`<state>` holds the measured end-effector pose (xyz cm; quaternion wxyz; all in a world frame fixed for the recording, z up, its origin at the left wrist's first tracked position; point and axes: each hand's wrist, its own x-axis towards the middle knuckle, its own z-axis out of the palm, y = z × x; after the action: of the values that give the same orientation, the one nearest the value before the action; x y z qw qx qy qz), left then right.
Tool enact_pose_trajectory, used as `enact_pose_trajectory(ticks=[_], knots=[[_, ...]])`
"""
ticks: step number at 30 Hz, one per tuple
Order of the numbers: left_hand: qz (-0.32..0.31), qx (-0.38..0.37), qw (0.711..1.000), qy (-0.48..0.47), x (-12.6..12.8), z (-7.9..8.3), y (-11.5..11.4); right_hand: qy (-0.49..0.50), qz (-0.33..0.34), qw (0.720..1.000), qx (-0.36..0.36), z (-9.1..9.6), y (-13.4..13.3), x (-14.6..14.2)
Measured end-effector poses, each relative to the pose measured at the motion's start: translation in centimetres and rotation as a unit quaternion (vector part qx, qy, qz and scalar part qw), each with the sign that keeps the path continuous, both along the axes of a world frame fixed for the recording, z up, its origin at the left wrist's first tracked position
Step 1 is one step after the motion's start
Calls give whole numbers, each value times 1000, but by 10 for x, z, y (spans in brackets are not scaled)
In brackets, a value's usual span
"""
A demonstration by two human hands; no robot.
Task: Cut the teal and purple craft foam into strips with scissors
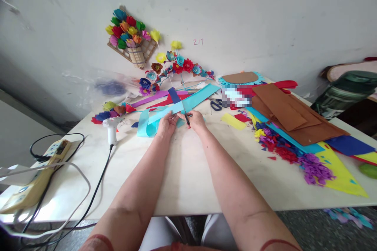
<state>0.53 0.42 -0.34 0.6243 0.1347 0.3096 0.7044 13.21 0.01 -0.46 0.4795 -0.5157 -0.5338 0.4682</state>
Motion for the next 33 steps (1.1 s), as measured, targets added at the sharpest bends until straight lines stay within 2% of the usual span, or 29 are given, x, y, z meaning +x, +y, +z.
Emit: enact_pose_trajectory(ticks=[7, 13, 22, 28, 33], knots=[[2, 2, 1000, -6, 0, 0, 0, 0, -17, 1000, -22, 2, 1, -1], [10, -4, 1000, -18, -1, 1, -1, 40, -25, 998, -45, 10, -7, 1], [2, 5, 1000, -31, -3, -1, 0, 93, 2, 993, -75, 24, -21, 1], [-2, 16, 999, -38, -3, -1, 0, 75, -10, 994, -78, 18, -16, -1], [0, 18, 999, -39, -3, 1, -2, 82, 9, 995, -53, 13, -11, 0]])
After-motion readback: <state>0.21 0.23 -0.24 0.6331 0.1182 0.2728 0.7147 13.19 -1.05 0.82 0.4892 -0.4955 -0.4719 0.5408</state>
